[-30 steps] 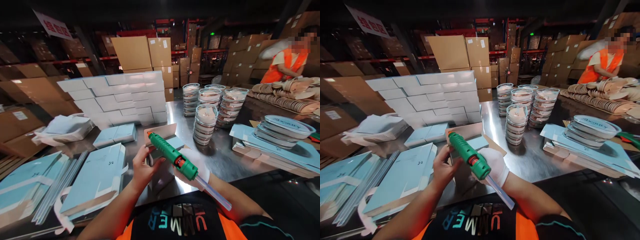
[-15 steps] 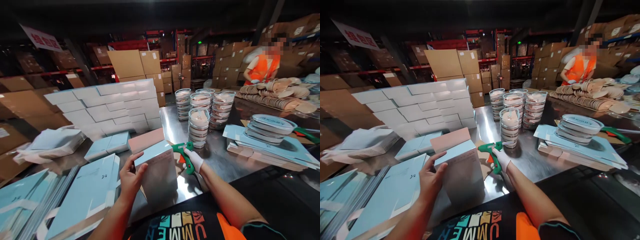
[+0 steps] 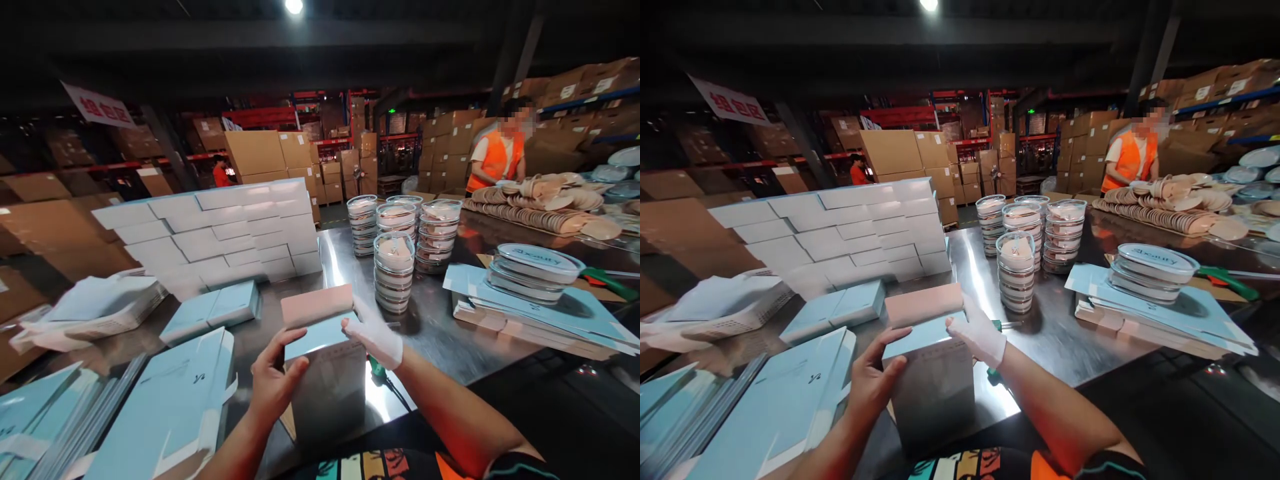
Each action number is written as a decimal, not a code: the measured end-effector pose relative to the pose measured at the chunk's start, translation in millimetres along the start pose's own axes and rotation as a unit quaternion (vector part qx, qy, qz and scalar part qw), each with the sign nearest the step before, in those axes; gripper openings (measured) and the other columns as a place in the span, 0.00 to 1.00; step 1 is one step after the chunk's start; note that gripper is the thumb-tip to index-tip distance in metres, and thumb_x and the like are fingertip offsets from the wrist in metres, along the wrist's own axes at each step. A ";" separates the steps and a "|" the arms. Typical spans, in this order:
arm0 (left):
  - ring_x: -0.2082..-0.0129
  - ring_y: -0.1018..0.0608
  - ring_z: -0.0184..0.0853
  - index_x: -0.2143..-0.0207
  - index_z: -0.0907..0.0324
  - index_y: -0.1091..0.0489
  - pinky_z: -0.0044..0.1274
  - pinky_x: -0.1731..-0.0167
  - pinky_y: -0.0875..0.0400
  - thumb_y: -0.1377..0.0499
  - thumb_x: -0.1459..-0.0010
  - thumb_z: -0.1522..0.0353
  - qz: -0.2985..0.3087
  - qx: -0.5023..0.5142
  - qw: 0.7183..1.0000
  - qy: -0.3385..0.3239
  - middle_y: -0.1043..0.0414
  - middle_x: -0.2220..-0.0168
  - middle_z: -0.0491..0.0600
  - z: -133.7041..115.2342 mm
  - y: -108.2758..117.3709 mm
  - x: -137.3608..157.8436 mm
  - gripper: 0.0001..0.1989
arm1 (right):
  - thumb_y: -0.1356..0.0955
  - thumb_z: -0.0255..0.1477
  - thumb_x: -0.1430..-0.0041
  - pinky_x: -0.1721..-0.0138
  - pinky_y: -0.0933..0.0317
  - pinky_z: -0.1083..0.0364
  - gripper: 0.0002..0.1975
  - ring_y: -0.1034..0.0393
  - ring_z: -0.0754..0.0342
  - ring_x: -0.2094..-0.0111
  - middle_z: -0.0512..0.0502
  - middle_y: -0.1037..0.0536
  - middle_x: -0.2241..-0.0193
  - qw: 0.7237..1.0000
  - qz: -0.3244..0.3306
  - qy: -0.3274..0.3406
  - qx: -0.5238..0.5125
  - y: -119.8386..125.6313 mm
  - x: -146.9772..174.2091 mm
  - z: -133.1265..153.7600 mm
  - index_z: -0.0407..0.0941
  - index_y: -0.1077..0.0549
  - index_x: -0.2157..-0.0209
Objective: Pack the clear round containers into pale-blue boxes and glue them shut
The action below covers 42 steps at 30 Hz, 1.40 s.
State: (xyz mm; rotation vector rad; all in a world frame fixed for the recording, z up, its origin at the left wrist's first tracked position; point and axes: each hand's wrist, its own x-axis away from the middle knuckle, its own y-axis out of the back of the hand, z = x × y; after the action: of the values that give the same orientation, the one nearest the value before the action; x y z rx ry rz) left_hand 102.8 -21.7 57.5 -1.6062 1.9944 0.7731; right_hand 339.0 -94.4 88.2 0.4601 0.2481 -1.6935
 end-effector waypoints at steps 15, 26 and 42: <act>0.46 0.16 0.44 0.54 0.51 0.16 0.33 0.45 0.18 0.29 0.33 0.62 0.068 0.039 0.978 -0.191 0.18 0.50 0.55 6.5 8.1 -10.9 0.07 | 0.28 0.40 0.25 0.35 0.30 0.41 0.16 0.25 0.43 0.35 0.32 0.22 0.36 0.970 0.066 0.218 0.090 12.2 33.0 -27.4 0.49 0.19 0.43; 0.39 0.19 0.50 0.49 0.56 0.17 0.43 0.41 0.20 0.32 0.33 0.48 0.181 0.051 0.976 -0.109 0.23 0.40 0.64 -2.8 21.0 -18.6 0.23 | 0.29 0.39 0.24 0.30 0.35 0.35 0.17 0.31 0.41 0.30 0.32 0.28 0.31 0.965 0.107 0.194 0.139 3.0 23.7 -11.8 0.50 0.20 0.40; 0.39 0.20 0.53 0.36 0.51 0.22 0.41 0.39 0.23 0.28 0.39 0.53 0.369 -0.208 0.886 -0.189 0.22 0.37 0.60 -43.3 49.8 -57.4 0.30 | 0.28 0.45 0.27 0.26 0.40 0.35 0.53 0.46 0.34 0.22 0.23 0.49 0.21 0.886 0.175 0.315 0.291 -23.4 9.3 -10.5 0.45 0.63 0.18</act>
State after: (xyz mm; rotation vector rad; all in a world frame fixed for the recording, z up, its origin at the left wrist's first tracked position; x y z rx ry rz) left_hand 65.9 -2.0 134.3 -0.7175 2.2133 1.7443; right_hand 316.7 -94.2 72.6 1.4268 0.1029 -1.1911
